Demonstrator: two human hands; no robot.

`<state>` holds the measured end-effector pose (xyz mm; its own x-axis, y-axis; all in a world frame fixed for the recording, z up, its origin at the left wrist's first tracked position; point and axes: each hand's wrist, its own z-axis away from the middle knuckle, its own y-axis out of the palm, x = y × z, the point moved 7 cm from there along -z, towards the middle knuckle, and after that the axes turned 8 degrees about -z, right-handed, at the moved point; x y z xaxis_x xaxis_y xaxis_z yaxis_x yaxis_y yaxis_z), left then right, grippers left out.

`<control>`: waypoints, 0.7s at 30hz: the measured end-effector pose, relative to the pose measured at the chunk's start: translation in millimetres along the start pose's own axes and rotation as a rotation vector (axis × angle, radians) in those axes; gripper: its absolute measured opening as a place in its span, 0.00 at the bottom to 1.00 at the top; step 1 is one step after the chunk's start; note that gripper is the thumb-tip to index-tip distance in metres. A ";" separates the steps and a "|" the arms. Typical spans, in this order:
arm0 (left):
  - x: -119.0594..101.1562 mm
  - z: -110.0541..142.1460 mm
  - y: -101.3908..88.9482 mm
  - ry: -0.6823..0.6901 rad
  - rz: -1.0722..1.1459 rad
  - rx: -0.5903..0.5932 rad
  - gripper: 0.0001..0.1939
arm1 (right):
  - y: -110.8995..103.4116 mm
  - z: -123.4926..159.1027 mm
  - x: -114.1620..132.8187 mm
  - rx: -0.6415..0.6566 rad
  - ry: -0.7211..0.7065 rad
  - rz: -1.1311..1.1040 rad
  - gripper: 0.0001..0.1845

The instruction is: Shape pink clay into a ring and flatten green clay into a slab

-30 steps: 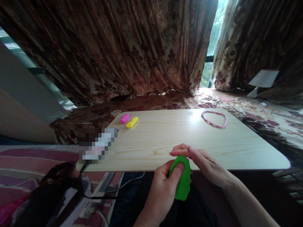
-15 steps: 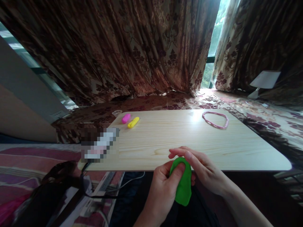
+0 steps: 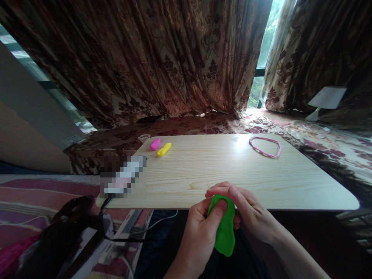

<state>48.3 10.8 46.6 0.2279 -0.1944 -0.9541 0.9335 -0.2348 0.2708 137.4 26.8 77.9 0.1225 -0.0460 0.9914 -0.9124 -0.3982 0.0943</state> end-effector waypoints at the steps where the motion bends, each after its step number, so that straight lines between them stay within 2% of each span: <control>1: 0.3 0.1 0.1 0.002 -0.002 -0.004 0.12 | 1.4 0.8 -0.9 0.002 0.001 -0.003 0.22; 6: 3.1 2.1 2.9 0.021 0.016 0.010 0.11 | 4.5 4.6 -7.4 -0.022 -0.019 0.012 0.22; 10: 6.5 1.3 1.3 0.004 0.025 0.021 0.12 | 4.4 4.4 -8.1 0.075 -0.039 0.074 0.22; 13: 7.6 -1.1 -1.8 -0.041 -0.025 0.020 0.13 | -4.6 1.8 4.3 0.123 -0.102 0.174 0.24; 16: 4.4 -2.4 -3.4 -0.059 -0.067 0.022 0.13 | -14.5 -1.2 18.3 0.091 -0.177 0.277 0.25; 21: 0.2 -2.8 -7.8 -0.032 -0.023 -0.023 0.12 | -3.4 -1.1 8.9 0.125 -0.159 0.228 0.23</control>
<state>41.8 15.3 43.9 0.1976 -0.2194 -0.9554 0.9447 -0.2177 0.2453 141.2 28.8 86.5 -0.0112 -0.2857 0.9583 -0.8696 -0.4702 -0.1503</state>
